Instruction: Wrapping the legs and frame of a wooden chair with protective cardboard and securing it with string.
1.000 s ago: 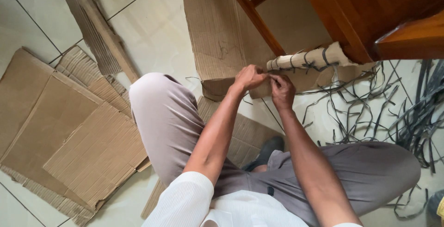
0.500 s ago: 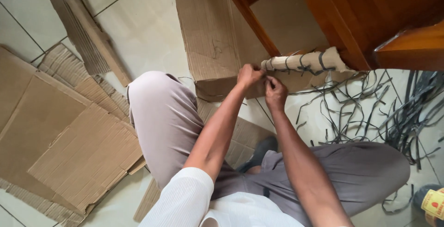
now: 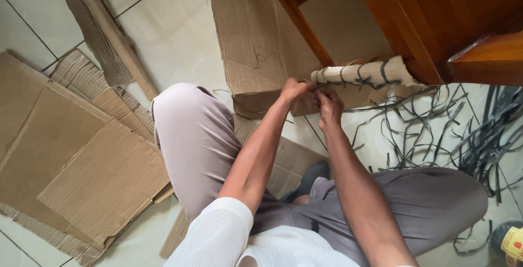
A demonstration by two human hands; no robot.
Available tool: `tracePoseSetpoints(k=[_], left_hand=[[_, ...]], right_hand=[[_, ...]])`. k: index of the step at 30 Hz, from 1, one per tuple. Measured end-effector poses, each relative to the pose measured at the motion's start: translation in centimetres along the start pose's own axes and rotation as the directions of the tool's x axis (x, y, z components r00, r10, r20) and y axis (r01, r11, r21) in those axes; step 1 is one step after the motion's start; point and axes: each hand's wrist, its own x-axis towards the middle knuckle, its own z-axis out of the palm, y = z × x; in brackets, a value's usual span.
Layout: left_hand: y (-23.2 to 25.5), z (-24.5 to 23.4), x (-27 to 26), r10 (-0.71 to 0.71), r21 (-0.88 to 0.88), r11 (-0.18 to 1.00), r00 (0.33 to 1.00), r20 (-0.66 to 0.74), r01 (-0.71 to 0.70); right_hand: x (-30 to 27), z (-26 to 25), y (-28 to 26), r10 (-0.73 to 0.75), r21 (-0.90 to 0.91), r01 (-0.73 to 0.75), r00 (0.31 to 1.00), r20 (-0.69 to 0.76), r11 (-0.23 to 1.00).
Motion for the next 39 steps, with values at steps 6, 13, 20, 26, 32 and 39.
tracePoseSetpoints(k=[6, 13, 20, 26, 32, 39], left_hand=[[2.1, -0.5, -2.3, 0.013, -0.158, 0.987, 0.997, 0.079, -0.001], [1.4, -0.9, -2.4, 0.074, -0.104, 0.992, 0.993, 0.088, -0.065], [0.7, -1.2, -2.3, 0.141, 0.008, 0.99, 0.989, 0.045, -0.142], [-2.9, -1.1, 0.5, 0.213, -0.025, 0.977, 0.976, 0.048, -0.212], [-2.2, -0.7, 0.2, 0.234, 0.009, 0.972, 0.971, 0.039, -0.235], [-1.6, 0.1, 0.3, 0.293, 0.282, 0.926, 0.949, -0.117, -0.251]], right_hand=[[-1.5, 0.8, -0.8, -0.209, -0.194, 0.211, 0.977, 0.032, 0.958], [-3.9, 1.7, -2.3, -0.422, -0.578, 0.402, 0.9, 0.107, 0.71], [-4.7, 2.0, -2.8, -0.402, -0.598, 0.412, 0.902, 0.158, 0.687], [-3.7, 1.7, -1.8, -0.413, -0.58, 0.414, 0.899, 0.142, 0.701], [-3.9, 1.8, -2.2, -0.407, -0.572, 0.403, 0.904, 0.128, 0.714], [-4.3, 1.5, -2.9, -0.456, -0.613, 0.412, 0.885, 0.092, 0.674]])
